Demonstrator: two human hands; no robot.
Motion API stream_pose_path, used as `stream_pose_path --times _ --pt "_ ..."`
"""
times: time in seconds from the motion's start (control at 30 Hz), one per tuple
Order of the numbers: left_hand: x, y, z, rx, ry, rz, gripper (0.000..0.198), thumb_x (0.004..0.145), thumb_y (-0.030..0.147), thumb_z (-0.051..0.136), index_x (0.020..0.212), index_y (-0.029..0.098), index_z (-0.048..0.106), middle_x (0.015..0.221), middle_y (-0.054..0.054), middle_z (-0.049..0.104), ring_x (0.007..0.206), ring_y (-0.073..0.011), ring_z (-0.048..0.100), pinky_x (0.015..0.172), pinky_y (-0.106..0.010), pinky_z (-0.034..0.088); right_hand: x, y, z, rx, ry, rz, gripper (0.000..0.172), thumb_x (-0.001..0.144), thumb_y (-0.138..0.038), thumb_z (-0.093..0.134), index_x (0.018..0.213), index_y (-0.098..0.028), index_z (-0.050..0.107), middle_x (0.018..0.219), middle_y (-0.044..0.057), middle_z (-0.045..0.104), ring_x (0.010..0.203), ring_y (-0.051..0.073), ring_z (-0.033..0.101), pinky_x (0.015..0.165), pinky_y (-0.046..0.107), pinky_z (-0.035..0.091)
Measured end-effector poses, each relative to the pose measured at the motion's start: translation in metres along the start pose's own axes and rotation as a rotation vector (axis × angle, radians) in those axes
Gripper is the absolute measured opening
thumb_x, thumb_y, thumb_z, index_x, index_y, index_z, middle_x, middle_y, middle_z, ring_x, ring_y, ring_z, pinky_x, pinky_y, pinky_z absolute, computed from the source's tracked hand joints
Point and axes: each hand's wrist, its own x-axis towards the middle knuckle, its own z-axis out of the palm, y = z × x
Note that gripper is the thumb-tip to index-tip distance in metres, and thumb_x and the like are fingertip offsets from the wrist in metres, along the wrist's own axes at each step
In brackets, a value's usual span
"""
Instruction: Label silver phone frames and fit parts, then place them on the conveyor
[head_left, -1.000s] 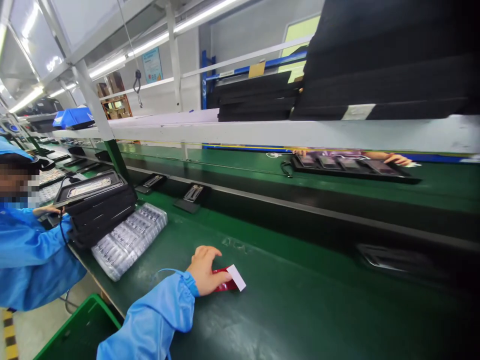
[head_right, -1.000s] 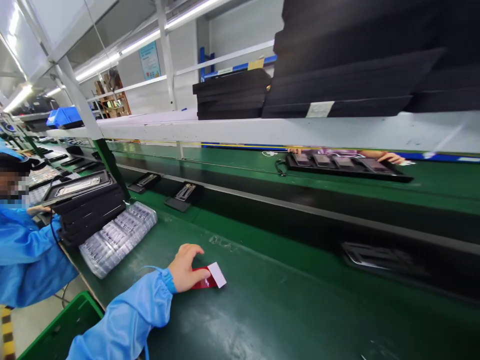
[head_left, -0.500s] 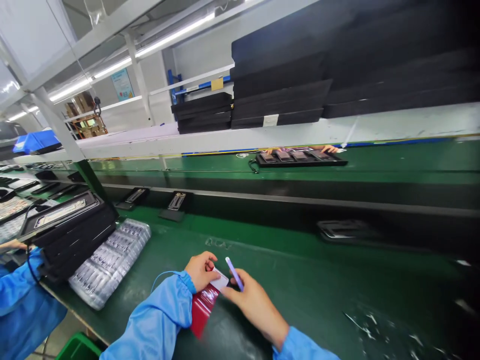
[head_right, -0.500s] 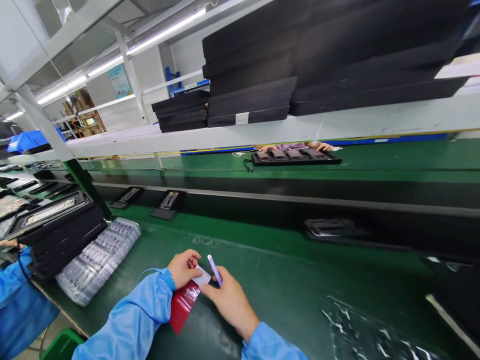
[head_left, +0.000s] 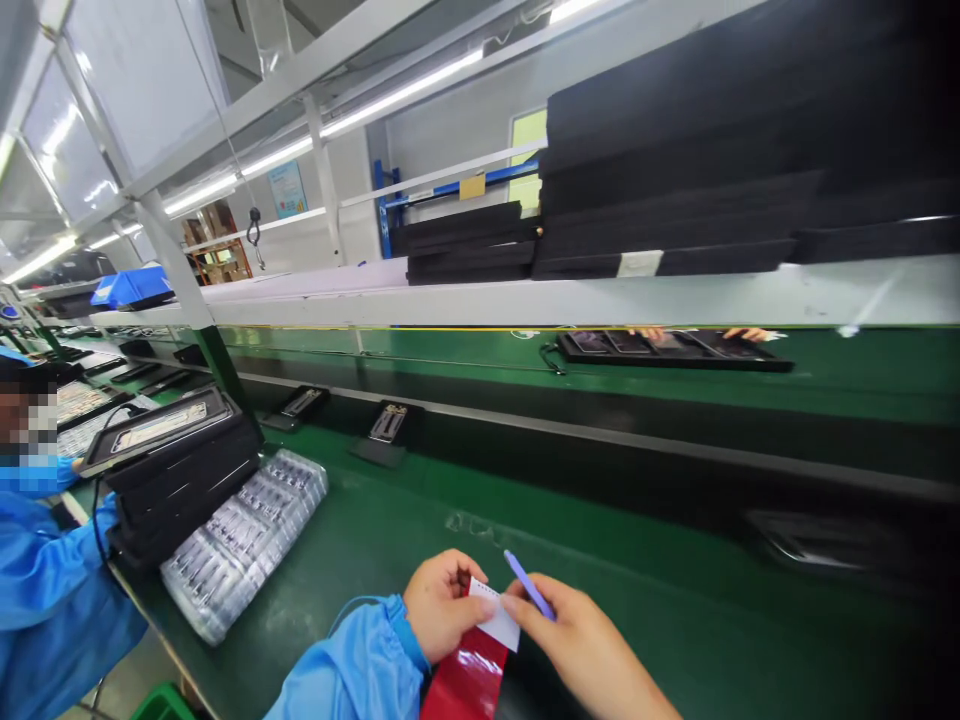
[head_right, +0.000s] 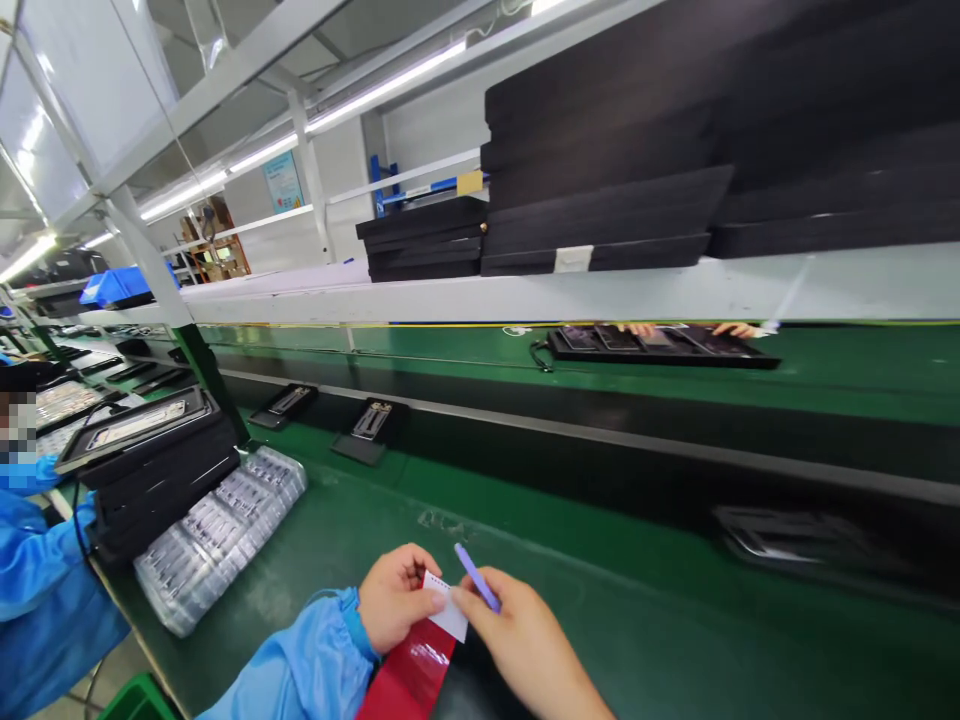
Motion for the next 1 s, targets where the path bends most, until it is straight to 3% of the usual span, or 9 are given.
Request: stream_pose_path --times 0.17,0.3,0.43,0.53,0.67,0.77,0.9,1.0 --pt "0.025 -0.01 -0.034 -0.052 0.238 0.062 0.038 0.056 0.046 0.085 0.073 0.027 0.057 0.062 0.0 0.057 0.055 -0.0182 0.056 0.057 -0.035 0.043 0.12 -0.004 0.001 -0.288 -0.011 -0.065 0.027 0.089 -0.044 0.06 0.087 -0.017 0.067 0.082 0.003 0.068 0.078 0.018 0.064 0.074 0.032 0.049" --pt "0.037 -0.009 -0.043 -0.093 0.316 0.12 0.037 0.053 0.05 0.083 0.068 0.029 0.056 0.059 0.0 0.054 0.054 -0.0196 0.053 0.056 -0.038 0.042 0.211 -0.031 0.038 -0.478 -0.068 -0.208 0.032 0.093 -0.039 0.061 0.115 -0.017 0.062 0.115 0.006 0.065 0.101 0.018 0.063 0.089 0.041 0.053" --pt "0.047 -0.006 -0.046 -0.128 0.37 0.171 0.041 0.049 0.054 0.084 0.064 0.03 0.055 0.056 -0.001 0.052 0.049 -0.0193 0.049 0.051 -0.037 0.038 0.264 -0.048 0.08 -0.562 -0.127 -0.323 0.037 0.093 -0.038 0.061 0.125 -0.019 0.058 0.127 0.008 0.06 0.108 0.021 0.062 0.092 0.044 0.053" --pt "0.049 0.001 -0.054 -0.161 0.392 0.206 0.038 0.053 0.049 0.085 0.069 0.028 0.057 0.057 0.0 0.053 0.049 -0.0171 0.048 0.05 -0.034 0.035 0.281 -0.048 0.089 -0.576 -0.152 -0.358 0.035 0.093 -0.038 0.061 0.122 -0.018 0.06 0.126 0.008 0.061 0.108 0.02 0.062 0.092 0.044 0.053" --pt "0.042 0.015 -0.066 -0.187 0.426 0.185 0.04 0.058 0.044 0.084 0.08 0.022 0.058 0.064 0.002 0.058 0.055 -0.0136 0.053 0.055 -0.028 0.04 0.275 -0.035 0.065 -0.56 -0.151 -0.389 0.036 0.093 -0.038 0.061 0.124 -0.019 0.059 0.132 0.009 0.058 0.114 0.022 0.059 0.096 0.046 0.051" --pt "0.035 0.025 -0.072 -0.213 0.436 0.176 0.041 0.062 0.04 0.083 0.087 0.02 0.057 0.07 0.003 0.06 0.06 -0.0119 0.056 0.059 -0.024 0.044 0.244 -0.025 0.03 -0.543 -0.145 -0.414 0.036 0.092 -0.036 0.061 0.125 -0.02 0.059 0.139 0.009 0.052 0.121 0.024 0.054 0.102 0.049 0.046" --pt "0.025 0.042 -0.076 -0.24 0.448 0.194 0.039 0.067 0.038 0.08 0.091 0.02 0.055 0.071 0.004 0.062 0.06 -0.0111 0.058 0.059 -0.023 0.046 0.164 -0.02 -0.01 -0.52 -0.144 -0.437 0.03 0.089 -0.033 0.062 0.117 -0.022 0.065 0.144 0.009 0.043 0.123 0.022 0.053 0.108 0.038 0.04" --pt "0.014 0.059 -0.076 -0.231 0.456 0.232 0.038 0.069 0.038 0.079 0.093 0.021 0.054 0.071 0.005 0.063 0.058 -0.0111 0.06 0.058 -0.023 0.048 0.079 -0.02 -0.01 -0.515 -0.145 -0.437 0.021 0.087 -0.032 0.061 0.106 -0.026 0.069 0.141 0.005 0.047 0.115 0.021 0.058 0.101 0.033 0.045"
